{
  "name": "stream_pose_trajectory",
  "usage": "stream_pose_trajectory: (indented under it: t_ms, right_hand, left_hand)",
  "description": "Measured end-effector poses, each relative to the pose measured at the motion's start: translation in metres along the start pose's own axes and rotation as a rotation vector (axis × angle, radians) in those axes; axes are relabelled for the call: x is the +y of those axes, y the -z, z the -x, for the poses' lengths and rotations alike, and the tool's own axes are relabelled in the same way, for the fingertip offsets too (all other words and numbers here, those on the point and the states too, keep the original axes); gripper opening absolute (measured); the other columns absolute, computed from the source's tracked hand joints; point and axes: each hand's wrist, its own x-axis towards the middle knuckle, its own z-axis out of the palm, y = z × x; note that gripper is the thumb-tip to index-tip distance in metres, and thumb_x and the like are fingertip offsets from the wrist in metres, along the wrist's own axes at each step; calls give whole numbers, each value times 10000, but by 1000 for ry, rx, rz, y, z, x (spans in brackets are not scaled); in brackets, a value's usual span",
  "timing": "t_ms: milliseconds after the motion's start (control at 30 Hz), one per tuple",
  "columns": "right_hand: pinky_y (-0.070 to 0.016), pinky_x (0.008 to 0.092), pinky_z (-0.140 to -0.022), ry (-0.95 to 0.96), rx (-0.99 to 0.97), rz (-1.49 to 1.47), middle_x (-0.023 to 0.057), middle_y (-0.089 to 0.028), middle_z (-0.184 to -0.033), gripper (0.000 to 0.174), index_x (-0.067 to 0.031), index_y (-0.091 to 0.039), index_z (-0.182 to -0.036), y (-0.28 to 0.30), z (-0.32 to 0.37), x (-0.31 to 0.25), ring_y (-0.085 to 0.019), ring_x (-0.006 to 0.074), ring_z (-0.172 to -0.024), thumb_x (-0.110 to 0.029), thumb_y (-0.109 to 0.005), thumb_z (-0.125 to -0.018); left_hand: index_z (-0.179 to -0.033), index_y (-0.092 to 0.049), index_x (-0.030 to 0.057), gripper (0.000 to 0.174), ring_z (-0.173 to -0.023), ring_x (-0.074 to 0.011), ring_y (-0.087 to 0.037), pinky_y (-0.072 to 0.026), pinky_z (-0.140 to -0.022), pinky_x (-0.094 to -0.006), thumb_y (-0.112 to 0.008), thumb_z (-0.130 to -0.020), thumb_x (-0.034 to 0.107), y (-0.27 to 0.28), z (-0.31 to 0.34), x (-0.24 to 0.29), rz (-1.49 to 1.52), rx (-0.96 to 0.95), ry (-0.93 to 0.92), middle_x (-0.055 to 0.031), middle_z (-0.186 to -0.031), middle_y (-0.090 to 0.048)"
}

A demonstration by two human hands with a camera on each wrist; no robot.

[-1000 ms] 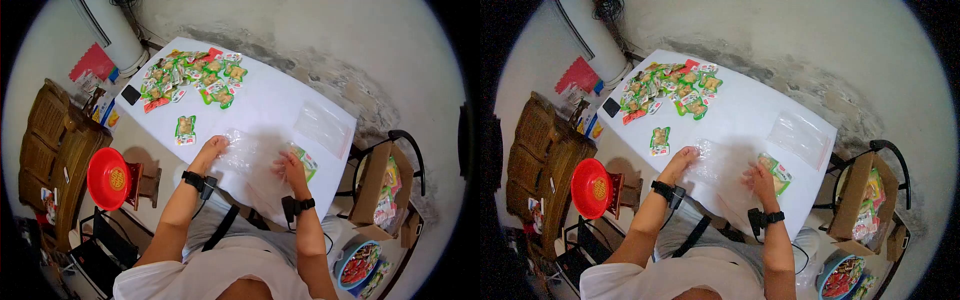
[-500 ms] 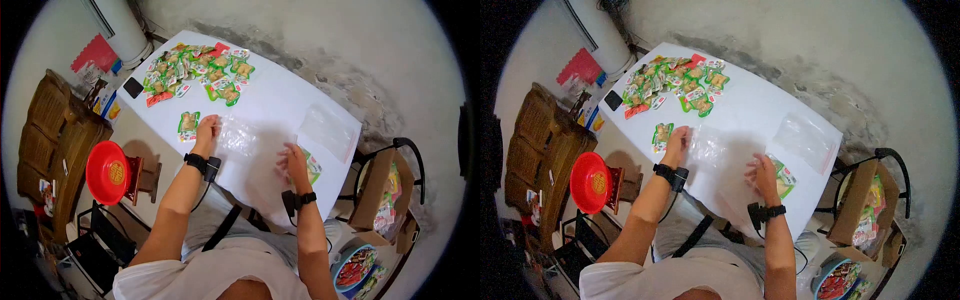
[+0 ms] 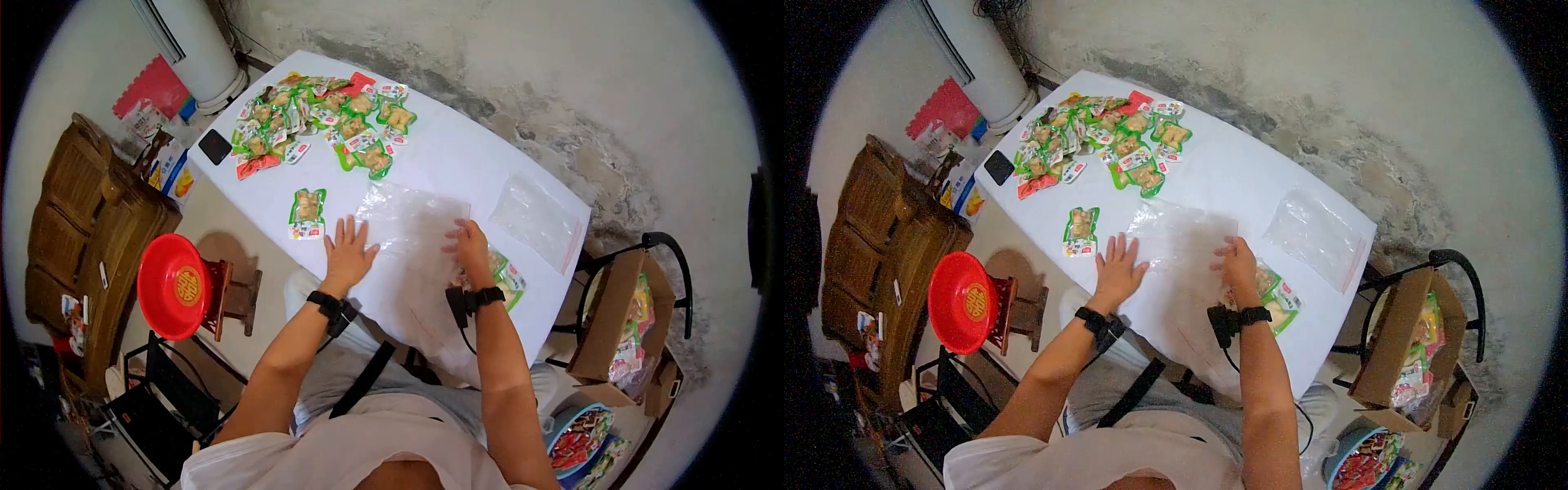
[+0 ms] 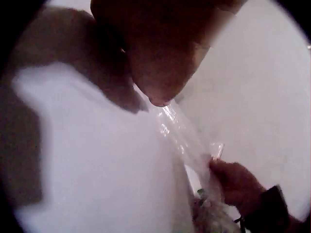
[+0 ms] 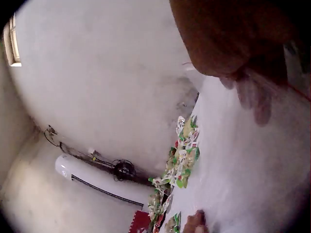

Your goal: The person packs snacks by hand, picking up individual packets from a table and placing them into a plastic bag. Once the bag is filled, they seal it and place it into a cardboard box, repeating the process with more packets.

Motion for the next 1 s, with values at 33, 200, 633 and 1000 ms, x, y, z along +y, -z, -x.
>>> stream_pose_trajectory:
  t_ms: [33, 200, 633, 1000]
  right_hand:
    - [-486, 300, -484, 0, -4, -4, 158, -594, -927, 373, -43, -451, -1190, 0, 1, 0, -612, 223, -650, 12, -354, -833]
    - [-519, 312, -550, 342, -15, -67, 143, -586, -893, 313, -11, -475, -1137, 7, -11, 31, -602, 218, -661, 5, -422, -828]
    - [-446, 266, -435, 275, 455, 4, 109, -595, -748, 228, -24, -516, -1067, 200, -39, -32, -531, 135, -497, -87, -403, -880]
    - [-452, 477, -726, 131, 704, 677, 272, -602, -906, 304, -19, -455, -1152, 248, -38, 13, -576, 441, -835, -138, -469, -873]
  left_hand:
    - [-1366, -330, 103, 622, -1343, -374, -155, -148, -1012, -621, -482, -866, 442, 3, 1, -3, 49, 34, 97, -181, -1446, -218]
    - [-1294, -375, -19, 649, -1318, -375, -220, -220, -995, -578, -569, -815, 373, -1, 0, -16, -56, 38, -37, -249, -1396, -268]
    - [-1333, -352, 14, 576, -1329, -368, -205, -151, -1051, -539, -530, -846, 266, -5, 27, 15, 24, 90, -72, -213, -1424, -258]
    - [-1336, -360, 35, 572, -1332, -353, -212, -149, -1054, -528, -535, -826, 227, -1, 26, 21, -21, 71, -46, -195, -1422, -272]
